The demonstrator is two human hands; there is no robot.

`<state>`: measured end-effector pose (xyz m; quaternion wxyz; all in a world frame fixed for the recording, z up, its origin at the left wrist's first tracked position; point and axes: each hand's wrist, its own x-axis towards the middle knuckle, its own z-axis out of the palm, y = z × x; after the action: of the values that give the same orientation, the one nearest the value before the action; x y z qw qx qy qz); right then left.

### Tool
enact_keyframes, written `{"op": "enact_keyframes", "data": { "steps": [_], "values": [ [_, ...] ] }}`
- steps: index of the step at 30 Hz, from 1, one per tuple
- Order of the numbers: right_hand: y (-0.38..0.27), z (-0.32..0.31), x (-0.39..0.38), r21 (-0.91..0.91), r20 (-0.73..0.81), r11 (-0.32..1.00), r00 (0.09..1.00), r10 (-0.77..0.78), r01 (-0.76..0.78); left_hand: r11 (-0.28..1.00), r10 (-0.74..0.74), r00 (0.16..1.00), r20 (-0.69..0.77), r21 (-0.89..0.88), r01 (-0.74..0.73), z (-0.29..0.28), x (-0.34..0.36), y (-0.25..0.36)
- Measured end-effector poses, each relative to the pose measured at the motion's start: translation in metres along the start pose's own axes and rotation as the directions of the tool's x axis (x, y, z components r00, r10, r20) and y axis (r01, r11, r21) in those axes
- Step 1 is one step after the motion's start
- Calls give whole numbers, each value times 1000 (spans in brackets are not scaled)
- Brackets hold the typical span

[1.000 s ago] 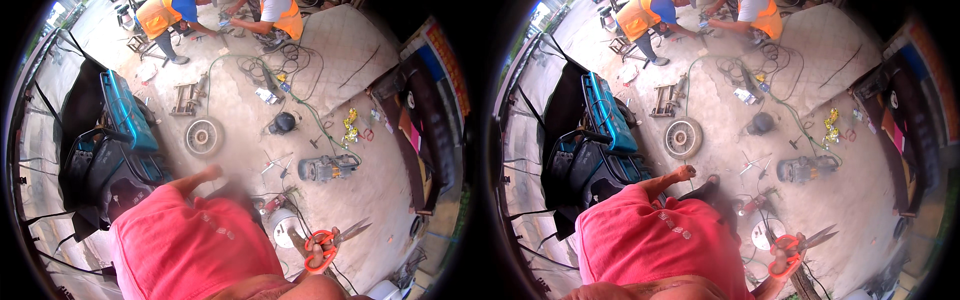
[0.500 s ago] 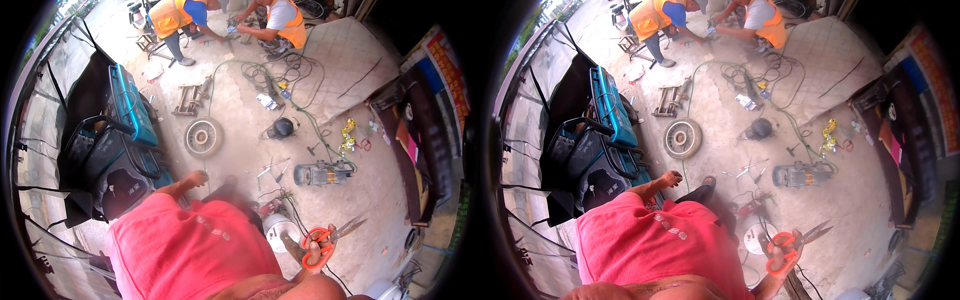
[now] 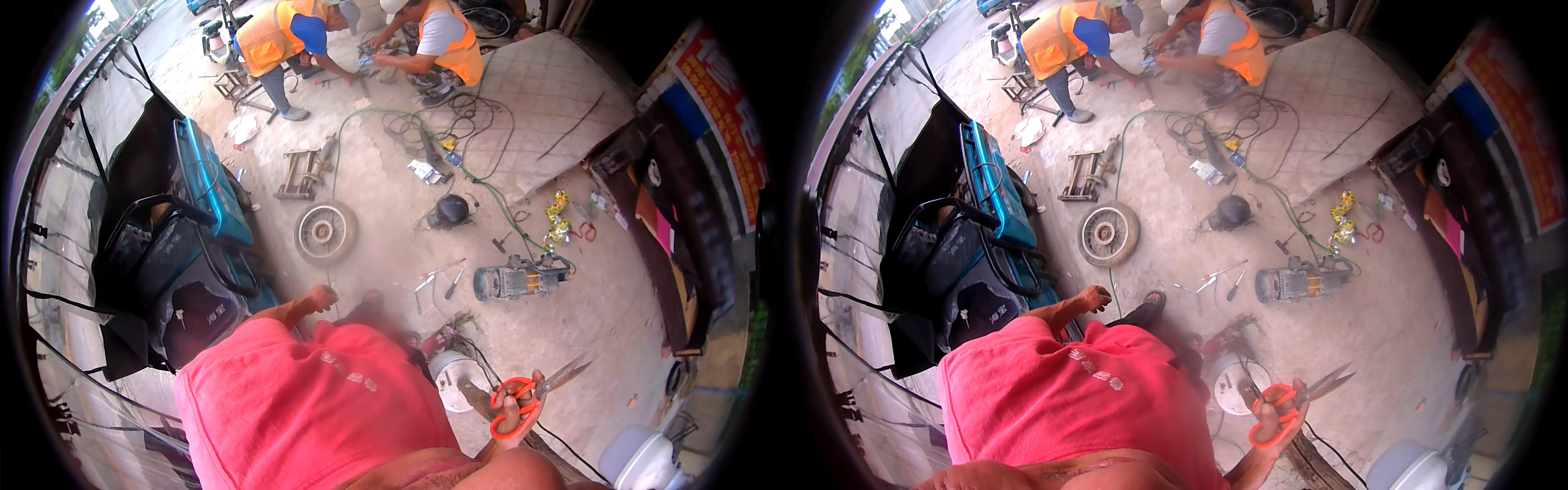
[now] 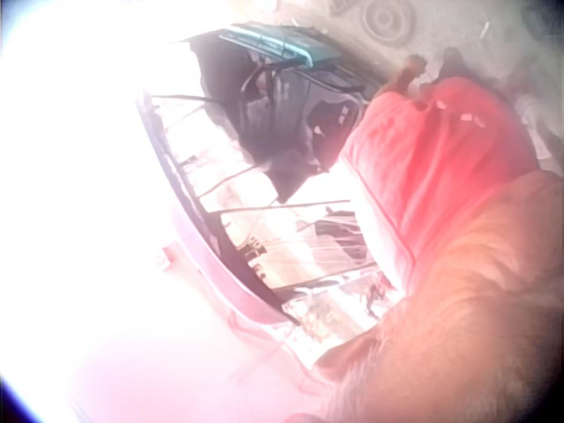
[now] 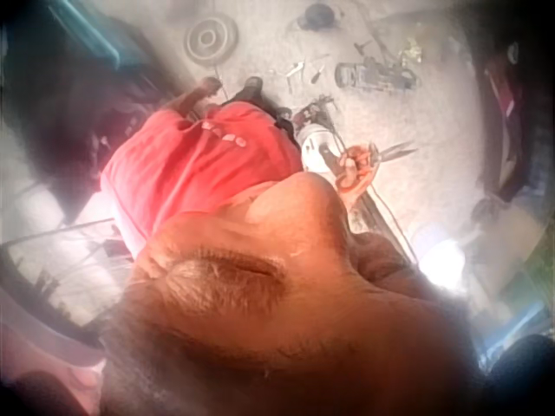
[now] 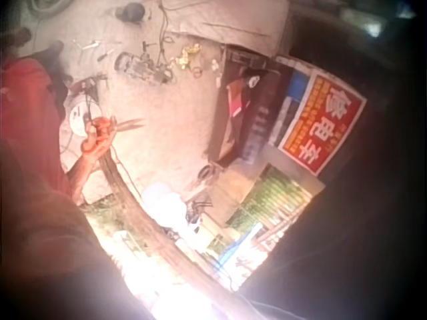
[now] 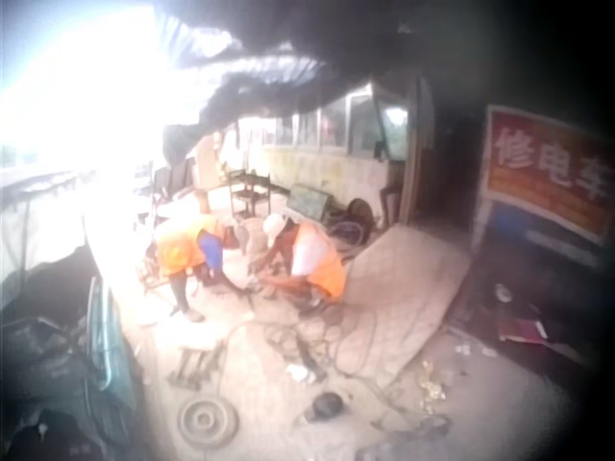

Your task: The person connects wires on a red electric bicycle by stripping insulation using shears and twisting the copper ends together by hand.

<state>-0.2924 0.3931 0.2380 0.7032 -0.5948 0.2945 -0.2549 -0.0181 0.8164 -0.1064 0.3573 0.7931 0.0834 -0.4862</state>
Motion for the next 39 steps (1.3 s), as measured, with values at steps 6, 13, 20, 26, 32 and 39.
{"op": "enact_keyframes", "data": {
  "steps": [6,13,20,26,32,39],
  "values": [
    [2,10,-15,-2,-76,998,995,-61,61,999,-31,999,24,33,30,-15,8,-5],
    [-2,51,-13,-31,-122,999,992,-19,15,997,80,995,65,-3,-80,-45,33,26],
    [-9,104,-8,-128,-128,991,990,-54,37,996,88,995,42,29,-89,-93,65,42],
    [1,122,-4,-168,-84,983,992,-93,78,891,306,948,87,324,-318,-128,127,-34],
    [-3,159,-8,-191,-138,981,989,-56,29,882,324,932,165,304,-360,-142,156,-34],
    [2,173,-22,-96,-187,995,982,-7,-11,817,352,898,265,381,-433,-168,195,-25]
  ]
}}
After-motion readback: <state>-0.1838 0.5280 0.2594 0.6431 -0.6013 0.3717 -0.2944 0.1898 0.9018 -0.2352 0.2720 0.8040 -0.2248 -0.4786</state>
